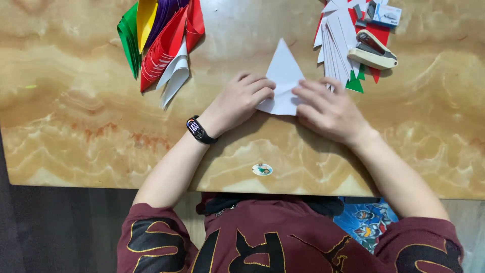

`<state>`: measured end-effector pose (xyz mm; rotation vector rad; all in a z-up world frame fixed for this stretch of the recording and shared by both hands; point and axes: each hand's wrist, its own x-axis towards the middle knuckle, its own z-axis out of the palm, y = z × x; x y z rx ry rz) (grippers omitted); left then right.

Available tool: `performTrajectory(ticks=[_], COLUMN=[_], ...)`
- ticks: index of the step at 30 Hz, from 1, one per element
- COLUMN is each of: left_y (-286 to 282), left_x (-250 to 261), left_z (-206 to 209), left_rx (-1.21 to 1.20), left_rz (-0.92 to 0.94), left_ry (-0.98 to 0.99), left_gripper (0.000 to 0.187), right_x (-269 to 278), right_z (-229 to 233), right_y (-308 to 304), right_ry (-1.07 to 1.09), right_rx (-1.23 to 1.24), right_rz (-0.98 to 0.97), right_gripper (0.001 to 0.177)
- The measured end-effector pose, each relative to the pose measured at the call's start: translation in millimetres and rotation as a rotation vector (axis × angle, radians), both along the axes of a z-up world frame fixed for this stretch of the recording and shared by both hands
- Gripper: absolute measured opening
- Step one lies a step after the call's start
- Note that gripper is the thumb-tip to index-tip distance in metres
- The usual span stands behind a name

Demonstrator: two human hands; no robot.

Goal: Folding and stapling pieces of colored paper to create decorative elements.

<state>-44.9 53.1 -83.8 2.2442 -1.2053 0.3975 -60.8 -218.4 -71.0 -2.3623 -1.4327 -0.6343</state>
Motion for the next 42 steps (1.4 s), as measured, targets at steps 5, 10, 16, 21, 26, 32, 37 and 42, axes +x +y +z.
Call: performTrajectory(ticks=[5, 10, 16, 21, 26, 32, 37, 42], left_y=[-2.9, -15.2, -25.0, -25.7, -22.6, -2.0, -14.1, -39.2], left_x=[-15.4, -17.6, -20.6, -21.6, -18.2, -8.1, 9.8, 29.9], left_z=[11.7, -9.7, -20.6, -24.0, -31.8, -4.2, 6.8, 79.2], left_rx=[0.148, -0.003, -0.146, -0.028, -0.009, -0.095, -0.57, -0.728], left_rz=[0.004, 0.009, 0.237, 0.317, 0.324, 0.079, 0.049, 0.071], left_ry=[0.099, 0.139, 0.197, 0.018, 0.001, 0.312, 0.593, 0.661], left_gripper=[0.04, 0.026, 0.018, 0.021, 0.025, 0.05, 0.039, 0.022], right_x=[-13.7, -3.4, 7.0, 2.9, 2.1, 8.9, 7.0, 41.4], right_z=[-12.7, -17.2, -24.2, -23.1, -27.8, -14.7, 0.6, 39.3], right_y=[-4.1, 2.7, 20.6, 20.0, 33.0, 27.8, 16.9, 14.3], right_ry=[0.366, 0.641, 0.561, 0.068, 0.027, 0.028, 0.816, 1.216], right_rx=[0.173, 0.345, 0.333, 0.235, 0.058, 0.07, 0.614, 0.804], right_rz=[-0.025, -0.279, -0.374, -0.398, -0.233, -0.204, -0.25, -0.161], right_gripper=[0.011, 0.017, 0.042, 0.041, 0.035, 0.017, 0.022, 0.031])
